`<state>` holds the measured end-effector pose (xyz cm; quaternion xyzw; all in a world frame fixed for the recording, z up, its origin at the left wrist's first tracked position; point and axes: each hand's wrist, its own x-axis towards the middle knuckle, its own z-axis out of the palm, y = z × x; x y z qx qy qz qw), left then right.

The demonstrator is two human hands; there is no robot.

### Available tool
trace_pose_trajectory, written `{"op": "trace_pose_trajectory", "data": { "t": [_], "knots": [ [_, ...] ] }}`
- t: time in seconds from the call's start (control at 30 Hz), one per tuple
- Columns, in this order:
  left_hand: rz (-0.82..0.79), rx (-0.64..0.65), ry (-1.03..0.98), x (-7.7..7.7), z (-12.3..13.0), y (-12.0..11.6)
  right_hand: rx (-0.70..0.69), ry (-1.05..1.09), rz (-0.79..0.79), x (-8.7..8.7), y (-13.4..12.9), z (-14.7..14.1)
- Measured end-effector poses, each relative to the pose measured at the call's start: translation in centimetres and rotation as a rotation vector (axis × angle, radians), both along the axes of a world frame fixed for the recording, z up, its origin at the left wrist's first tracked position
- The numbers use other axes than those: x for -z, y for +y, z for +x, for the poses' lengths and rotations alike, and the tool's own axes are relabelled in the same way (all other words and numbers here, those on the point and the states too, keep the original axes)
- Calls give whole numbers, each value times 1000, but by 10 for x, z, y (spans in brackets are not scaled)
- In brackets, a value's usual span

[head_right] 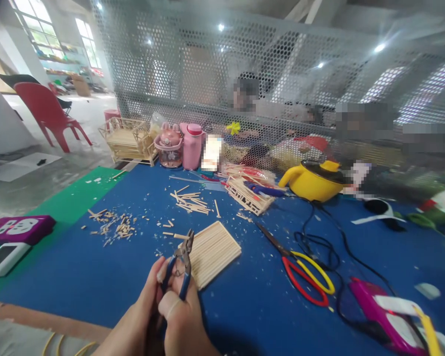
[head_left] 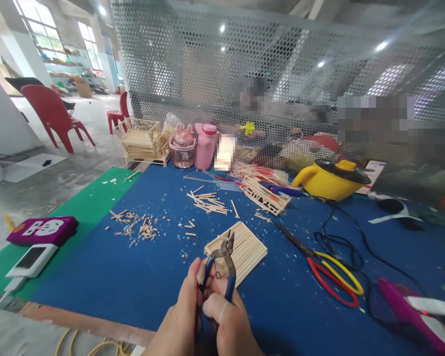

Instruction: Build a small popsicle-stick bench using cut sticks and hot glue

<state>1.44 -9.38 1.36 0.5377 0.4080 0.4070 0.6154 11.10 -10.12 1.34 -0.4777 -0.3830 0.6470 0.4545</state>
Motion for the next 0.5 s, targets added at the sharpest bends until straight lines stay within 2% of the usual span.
{"op": "trace_pose_trajectory", "data": {
  "t": [0.17,0.3,0.4,0.5],
  "knots": [
    [154,19,164,1,-3,-13,39,81,-16,0,0,0],
    [272,81,265,-6,-5,-14,-63,24,-7,-11,5,18],
    [371,64,281,-27,-16,-1,-94,-168,165,-32,16,43],
    [596,-79,447,-63,-25,22,-171,-430,379,-55,29,63]
  ]
}}
